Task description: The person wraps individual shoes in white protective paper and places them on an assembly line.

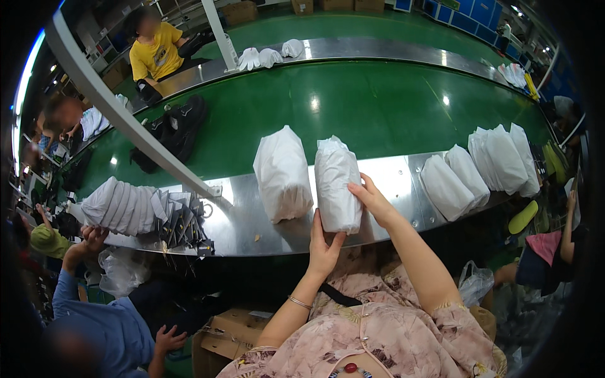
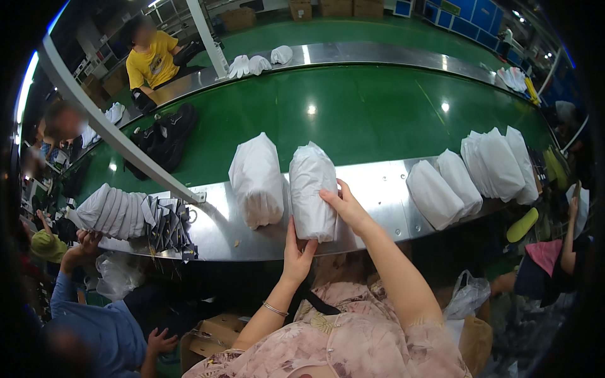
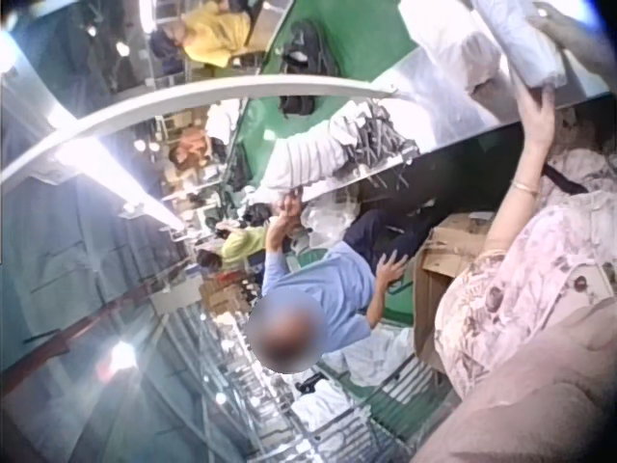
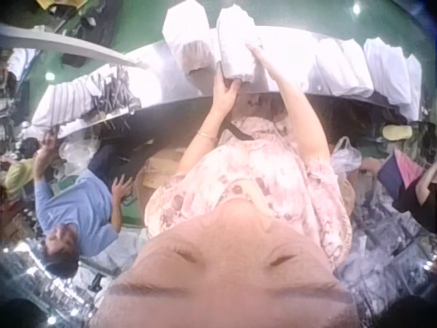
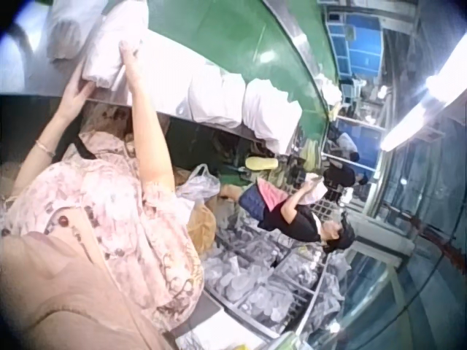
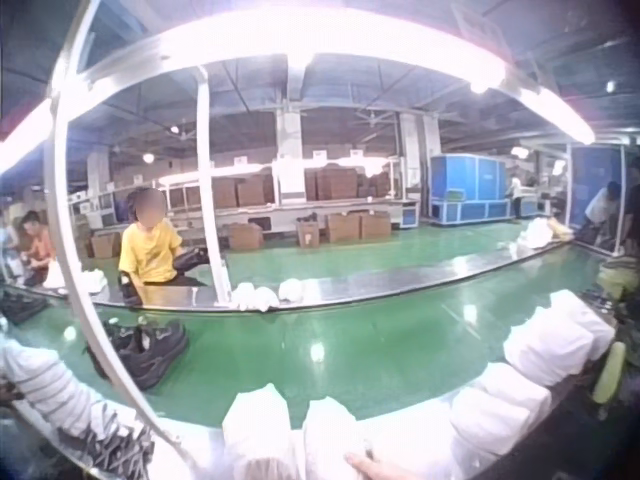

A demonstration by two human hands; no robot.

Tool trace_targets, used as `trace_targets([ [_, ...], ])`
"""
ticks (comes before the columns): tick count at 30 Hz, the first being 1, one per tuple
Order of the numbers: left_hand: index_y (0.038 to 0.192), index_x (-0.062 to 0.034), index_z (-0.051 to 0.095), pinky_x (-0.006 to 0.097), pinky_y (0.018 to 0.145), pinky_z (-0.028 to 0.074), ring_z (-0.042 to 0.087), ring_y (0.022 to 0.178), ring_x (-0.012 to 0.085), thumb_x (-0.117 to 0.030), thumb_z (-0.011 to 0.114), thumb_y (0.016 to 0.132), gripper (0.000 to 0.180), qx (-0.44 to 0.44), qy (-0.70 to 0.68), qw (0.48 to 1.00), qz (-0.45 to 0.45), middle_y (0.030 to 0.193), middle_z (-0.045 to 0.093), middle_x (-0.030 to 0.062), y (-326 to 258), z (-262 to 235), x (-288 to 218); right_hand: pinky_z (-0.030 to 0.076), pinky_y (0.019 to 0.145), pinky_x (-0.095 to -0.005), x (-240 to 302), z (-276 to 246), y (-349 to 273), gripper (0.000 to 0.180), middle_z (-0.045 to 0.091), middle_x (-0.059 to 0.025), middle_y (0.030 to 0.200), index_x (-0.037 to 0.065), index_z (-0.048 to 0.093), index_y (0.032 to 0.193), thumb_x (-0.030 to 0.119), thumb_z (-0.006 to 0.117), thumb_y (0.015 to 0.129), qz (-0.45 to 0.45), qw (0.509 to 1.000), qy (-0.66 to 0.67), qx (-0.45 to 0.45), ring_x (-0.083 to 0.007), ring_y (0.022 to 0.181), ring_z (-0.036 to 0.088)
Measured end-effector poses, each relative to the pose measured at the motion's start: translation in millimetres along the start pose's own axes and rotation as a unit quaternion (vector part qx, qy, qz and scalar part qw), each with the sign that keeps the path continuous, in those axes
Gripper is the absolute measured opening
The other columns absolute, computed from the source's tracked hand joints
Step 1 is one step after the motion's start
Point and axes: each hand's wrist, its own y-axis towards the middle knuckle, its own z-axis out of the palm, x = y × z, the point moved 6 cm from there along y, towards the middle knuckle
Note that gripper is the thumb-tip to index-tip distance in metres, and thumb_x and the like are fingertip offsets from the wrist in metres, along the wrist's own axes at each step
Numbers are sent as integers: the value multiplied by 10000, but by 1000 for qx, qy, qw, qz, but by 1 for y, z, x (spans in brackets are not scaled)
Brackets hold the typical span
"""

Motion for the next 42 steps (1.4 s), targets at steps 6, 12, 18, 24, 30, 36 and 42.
trace_targets([
  [6,1405,-8,123,384,980,352,387,1198,316,-258,774,654,1025,23,159,985,-58,1329,299,187,13,-7,-21,372,956,-390,25,-24,16,842,390,-223,1305,-51,320,1313,483,655,754,21,978,-203,-30,-324,1180,434],
  [12,1398,21,44,447,1056,225,195,1317,391,-406,837,536,1246,-72,37,997,-19,1443,105,255,-7,16,-26,262,1043,-403,65,25,117,542,336,-237,1363,150,537,1216,503,557,805,-110,932,-317,135,-347,1293,278],
  [18,1373,-13,191,458,1032,291,323,1267,407,-335,849,531,1116,-116,134,984,-23,1406,229,281,18,30,-40,337,956,-297,22,14,141,483,530,-133,1179,49,626,1063,453,427,889,38,962,-174,208,-250,1120,478],
  [24,1352,-35,276,443,999,354,390,1225,407,-418,840,530,1068,-125,164,978,-19,1367,312,285,41,24,-45,328,955,-280,22,4,145,440,550,-105,1111,6,541,1193,332,398,934,49,967,-158,196,-204,1070,486],
  [30,1355,-44,270,447,999,354,403,1214,408,-443,830,536,1069,-118,175,977,-21,1355,332,281,36,18,-35,313,982,-287,21,2,141,442,544,-122,1179,-7,522,1213,310,380,938,2,976,-158,149,-206,1113,480],
  [36,1368,12,209,456,1040,282,369,1230,415,-466,808,561,1114,-100,185,977,-16,1351,335,276,38,20,-39,279,1022,-295,8,-6,145,457,483,-149,1285,-10,485,1248,309,392,934,-5,990,-97,98,-229,1216,415],
  [42,1317,125,264,423,990,325,388,1206,385,-619,648,679,1053,-100,229,968,2,1342,358,258,10,4,-85,235,1056,-363,51,-41,80,584,298,-168,1409,25,294,1371,328,462,900,-53,997,-46,-9,-270,1318,257],
])
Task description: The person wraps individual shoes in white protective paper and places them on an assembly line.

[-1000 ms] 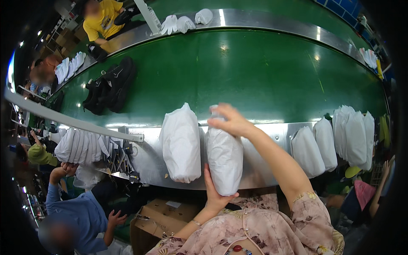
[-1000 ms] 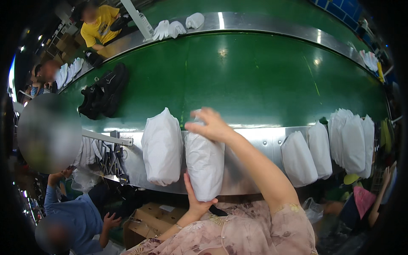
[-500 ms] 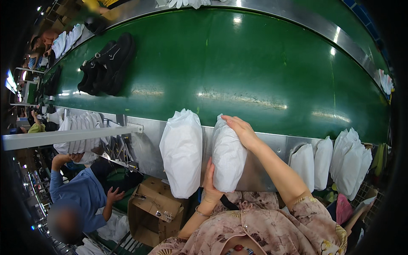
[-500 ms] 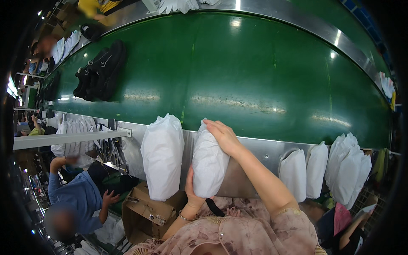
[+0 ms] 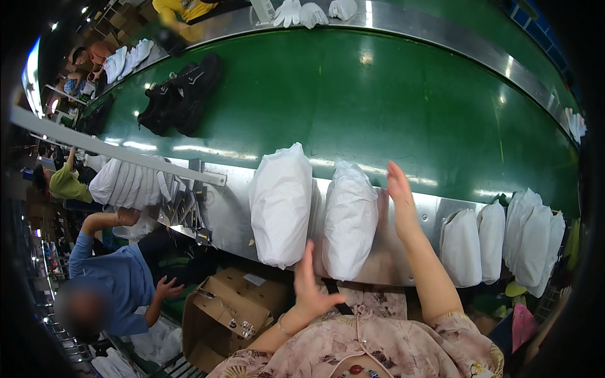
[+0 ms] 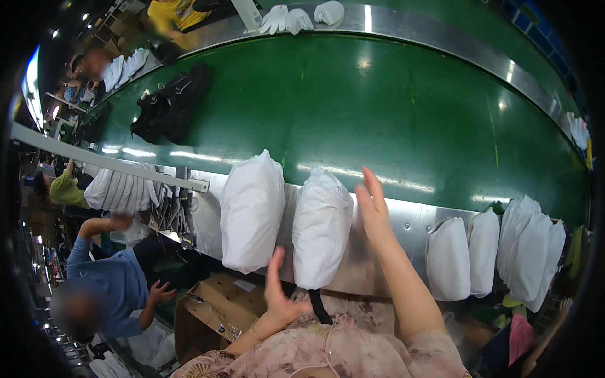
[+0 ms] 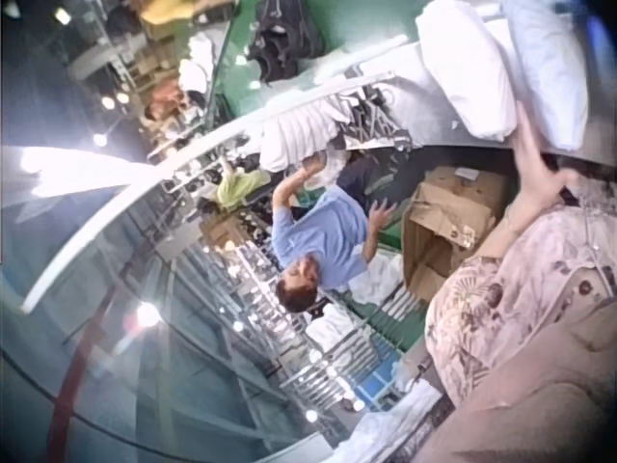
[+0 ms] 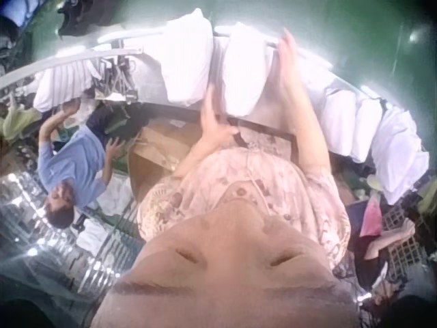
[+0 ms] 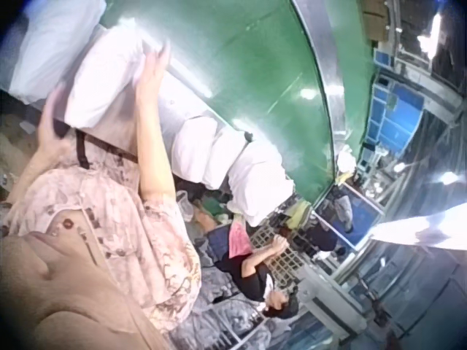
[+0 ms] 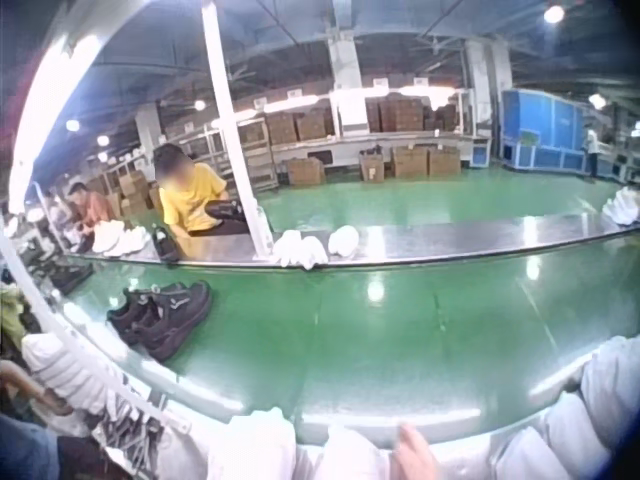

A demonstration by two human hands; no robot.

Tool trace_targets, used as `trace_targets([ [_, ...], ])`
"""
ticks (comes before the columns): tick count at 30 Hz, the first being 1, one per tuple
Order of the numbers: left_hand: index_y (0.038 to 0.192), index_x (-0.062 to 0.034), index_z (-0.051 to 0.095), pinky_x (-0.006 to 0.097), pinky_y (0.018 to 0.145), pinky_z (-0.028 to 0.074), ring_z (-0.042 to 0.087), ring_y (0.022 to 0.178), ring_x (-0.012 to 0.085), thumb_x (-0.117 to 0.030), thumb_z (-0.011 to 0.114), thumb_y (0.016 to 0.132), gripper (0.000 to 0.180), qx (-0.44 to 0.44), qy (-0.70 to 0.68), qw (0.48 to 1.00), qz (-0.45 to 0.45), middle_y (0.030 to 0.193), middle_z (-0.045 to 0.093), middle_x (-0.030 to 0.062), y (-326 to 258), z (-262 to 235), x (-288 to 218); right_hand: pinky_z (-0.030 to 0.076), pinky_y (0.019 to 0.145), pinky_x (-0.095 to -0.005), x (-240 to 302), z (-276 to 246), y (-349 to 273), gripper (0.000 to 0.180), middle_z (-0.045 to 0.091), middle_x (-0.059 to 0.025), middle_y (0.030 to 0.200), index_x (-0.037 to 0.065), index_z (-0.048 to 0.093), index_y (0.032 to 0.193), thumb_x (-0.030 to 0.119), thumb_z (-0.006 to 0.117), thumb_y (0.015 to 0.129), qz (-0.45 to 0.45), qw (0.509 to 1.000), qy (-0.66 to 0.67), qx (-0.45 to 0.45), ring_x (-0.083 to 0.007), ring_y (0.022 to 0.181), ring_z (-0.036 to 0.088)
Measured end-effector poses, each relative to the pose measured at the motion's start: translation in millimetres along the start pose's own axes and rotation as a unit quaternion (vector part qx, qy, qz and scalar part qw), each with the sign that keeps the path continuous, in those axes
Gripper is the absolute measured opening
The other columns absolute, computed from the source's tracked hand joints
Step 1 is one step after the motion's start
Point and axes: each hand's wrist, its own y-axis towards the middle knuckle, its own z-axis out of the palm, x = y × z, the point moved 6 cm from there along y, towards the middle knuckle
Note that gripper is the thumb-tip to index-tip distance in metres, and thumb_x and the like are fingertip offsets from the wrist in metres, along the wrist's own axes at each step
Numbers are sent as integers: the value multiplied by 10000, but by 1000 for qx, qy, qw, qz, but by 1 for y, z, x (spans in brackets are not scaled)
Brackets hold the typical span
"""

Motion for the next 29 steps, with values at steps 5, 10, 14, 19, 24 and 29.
trace_targets([
  [5,1071,26,470,286,669,387,482,747,183,-210,418,922,284,-316,2,945,85,905,525,121,-27,-110,3,241,1054,-391,-23,-14,-88,780,243,-203,1421,29,149,1412,364,555,836,3,999,16,48,-281,1338,214],
  [10,1348,-30,333,351,983,316,402,1201,222,-391,386,939,548,-117,-206,960,-152,1301,423,130,77,-112,100,269,1034,-357,-33,44,-80,757,314,-167,1371,24,141,1406,264,583,840,17,992,90,82,-247,1262,323],
  [14,1383,-52,297,342,1031,275,351,1262,224,-513,351,923,653,55,-326,910,-250,1382,365,126,111,-76,117,296,1013,-327,-35,75,-67,704,371,-150,1325,29,184,1391,307,557,862,37,989,113,85,-222,1209,377],
  [19,1380,-20,282,351,1041,284,364,1259,234,-591,317,899,747,85,-387,865,-307,1383,365,114,112,-80,132,312,1002,-337,-38,96,-63,676,386,-151,1305,25,228,1364,339,554,862,69,978,174,96,-221,1187,394],
  [24,1406,-24,199,358,1057,264,310,1298,248,-649,312,866,833,110,-405,879,-225,1425,294,115,110,-73,110,336,991,-360,-31,98,-67,725,386,-150,1292,28,224,1352,389,579,833,80,973,206,62,-234,1179,402],
  [29,1413,-31,170,363,1089,196,261,1323,267,-700,325,826,904,95,-450,862,-213,1436,273,125,112,-56,106,333,1000,-375,-30,90,-58,745,365,-143,1310,61,219,1360,416,586,818,42,966,240,85,-240,1186,401],
])
